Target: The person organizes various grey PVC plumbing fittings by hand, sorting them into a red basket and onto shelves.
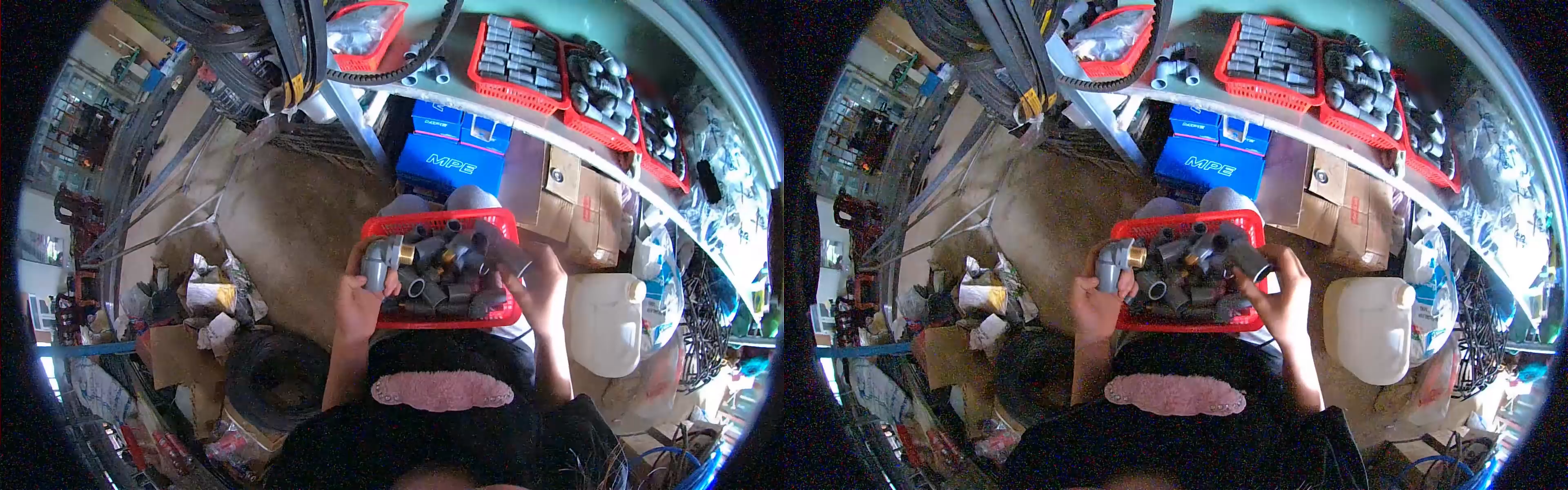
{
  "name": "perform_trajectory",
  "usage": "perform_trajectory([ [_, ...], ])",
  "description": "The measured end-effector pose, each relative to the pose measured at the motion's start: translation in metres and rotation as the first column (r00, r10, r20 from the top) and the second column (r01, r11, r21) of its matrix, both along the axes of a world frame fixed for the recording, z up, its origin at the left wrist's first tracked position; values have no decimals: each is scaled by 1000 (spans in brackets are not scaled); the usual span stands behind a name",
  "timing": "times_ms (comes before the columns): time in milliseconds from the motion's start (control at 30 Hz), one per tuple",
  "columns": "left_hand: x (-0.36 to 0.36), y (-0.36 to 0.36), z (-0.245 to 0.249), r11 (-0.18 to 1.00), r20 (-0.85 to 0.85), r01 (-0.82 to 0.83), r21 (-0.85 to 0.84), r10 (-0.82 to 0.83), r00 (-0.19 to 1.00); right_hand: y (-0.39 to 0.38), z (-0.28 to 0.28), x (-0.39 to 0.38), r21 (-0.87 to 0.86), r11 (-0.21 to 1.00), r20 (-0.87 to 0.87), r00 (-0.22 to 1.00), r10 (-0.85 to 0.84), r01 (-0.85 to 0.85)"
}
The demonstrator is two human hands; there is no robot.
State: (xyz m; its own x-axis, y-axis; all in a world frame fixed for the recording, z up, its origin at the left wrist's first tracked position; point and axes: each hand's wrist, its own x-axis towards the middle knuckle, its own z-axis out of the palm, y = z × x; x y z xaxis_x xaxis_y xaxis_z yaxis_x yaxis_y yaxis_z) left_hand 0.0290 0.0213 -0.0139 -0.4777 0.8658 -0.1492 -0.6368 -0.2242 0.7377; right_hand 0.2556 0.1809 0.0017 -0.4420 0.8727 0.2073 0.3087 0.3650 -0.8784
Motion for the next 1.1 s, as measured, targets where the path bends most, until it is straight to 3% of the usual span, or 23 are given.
perform_trajectory([
  [67,3,0,0,999,-5,44,4,-44,999,-4,-10,-1,-347,938,-277,957,-93,-9],
  [100,5,0,2,999,-26,51,7,-51,998,-3,-20,2,-303,953,-269,959,-91,5],
  [167,10,0,7,998,-63,66,5,-65,996,-4,-23,0,-467,878,-423,898,-122,-101],
  [200,14,-1,9,998,-55,62,0,-62,997,-7,-20,-1,-543,825,-485,861,-153,-159],
  [233,16,0,10,998,-46,57,-4,-57,997,-9,-13,-1,-697,677,-505,831,-232,-235],
  [267,19,1,11,999,-37,51,-10,-52,998,-8,-28,-1,-757,587,-526,801,-287,-287],
  [300,25,0,12,998,2,-11,-56,11,1000,-7,-28,-4,-712,617,-564,797,-217,-336],
  [367,28,-1,15,997,-68,66,-32,-68,995,-18,-25,-6,-749,526,-582,780,-230,-403],
  [433,31,2,19,994,-135,113,3,-112,985,-19,-18,-7,-821,335,-560,764,-319,-462],
  [600,43,3,27,991,-232,131,37,-119,965,-32,-10,-16,-761,407,-620,751,-228,-505],
  [800,49,1,31,996,-536,83,-42,-93,839,-41,-4,-21,-633,551,-689,720,-81,-544],
  [833,49,1,30,995,-550,86,-41,-94,830,-39,-10,-19,-625,549,-690,722,-55,-555],
  [933,47,-1,31,994,-592,84,-72,-111,798,-42,-8,-18,-550,689,-624,780,36,-472],
  [1000,47,-1,41,988,-617,63,-141,-137,775,-46,16,-21,-569,694,-571,819,54,-442],
  [1100,41,-1,32,988,-495,120,-93,-151,856,-46,12,-21,-453,748,-563,806,182,-485],
])
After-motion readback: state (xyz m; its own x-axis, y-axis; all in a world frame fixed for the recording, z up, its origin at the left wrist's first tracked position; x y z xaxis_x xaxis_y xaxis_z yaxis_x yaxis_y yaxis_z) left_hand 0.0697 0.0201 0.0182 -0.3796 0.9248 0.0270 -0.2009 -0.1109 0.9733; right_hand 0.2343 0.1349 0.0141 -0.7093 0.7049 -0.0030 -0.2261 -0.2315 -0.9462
